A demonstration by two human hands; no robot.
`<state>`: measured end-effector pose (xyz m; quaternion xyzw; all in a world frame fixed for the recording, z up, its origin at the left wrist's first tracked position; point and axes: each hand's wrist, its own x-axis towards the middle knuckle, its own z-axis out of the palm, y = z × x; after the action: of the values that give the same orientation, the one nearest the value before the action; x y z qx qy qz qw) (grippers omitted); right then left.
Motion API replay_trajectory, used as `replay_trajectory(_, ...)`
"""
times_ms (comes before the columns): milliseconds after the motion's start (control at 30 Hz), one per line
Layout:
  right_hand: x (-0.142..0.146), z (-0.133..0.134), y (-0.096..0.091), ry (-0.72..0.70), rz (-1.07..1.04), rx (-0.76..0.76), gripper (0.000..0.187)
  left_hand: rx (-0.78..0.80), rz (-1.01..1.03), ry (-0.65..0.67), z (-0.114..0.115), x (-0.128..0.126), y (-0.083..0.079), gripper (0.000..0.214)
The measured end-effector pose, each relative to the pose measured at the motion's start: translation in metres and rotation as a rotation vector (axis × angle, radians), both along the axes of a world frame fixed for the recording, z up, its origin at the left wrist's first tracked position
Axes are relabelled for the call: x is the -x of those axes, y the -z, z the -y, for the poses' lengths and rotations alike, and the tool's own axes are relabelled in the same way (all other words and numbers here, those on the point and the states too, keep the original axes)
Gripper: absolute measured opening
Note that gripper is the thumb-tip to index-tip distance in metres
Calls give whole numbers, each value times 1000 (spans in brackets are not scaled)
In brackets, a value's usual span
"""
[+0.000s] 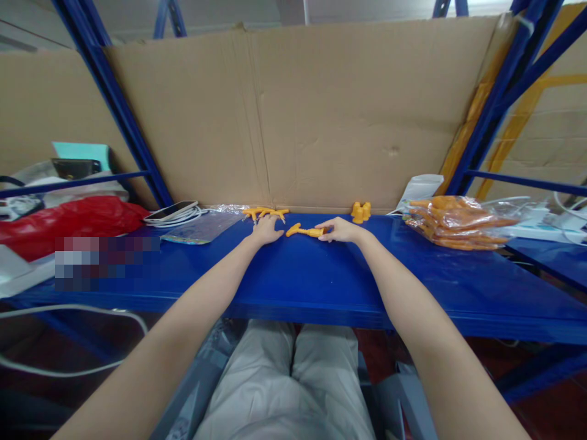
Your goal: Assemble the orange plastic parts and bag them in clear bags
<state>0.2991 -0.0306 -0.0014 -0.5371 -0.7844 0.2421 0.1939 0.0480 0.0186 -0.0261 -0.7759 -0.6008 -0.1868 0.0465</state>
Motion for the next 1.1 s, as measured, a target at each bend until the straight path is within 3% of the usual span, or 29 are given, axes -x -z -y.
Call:
replay_trajectory(100,-3,-4,4,59,28,-56,57,177,-34,-58,3,2,-3,54)
replay_trajectory(233,-7,-12,7,156,179,-235,43,322,-90,-28,3,2,-4,55)
replay_trajectory(500,-24,-16,11,413,390,-250,40,225,-30,-104,-4,10,1,60)
replay_trajectory(667,-24,-14,11,486,409,-214,45,290,-78,-133,-7,17,1,63)
replay_trajectory(1100,-24,-18,17,638,394,-240,50,223,-27,-188,-5,14,1,60)
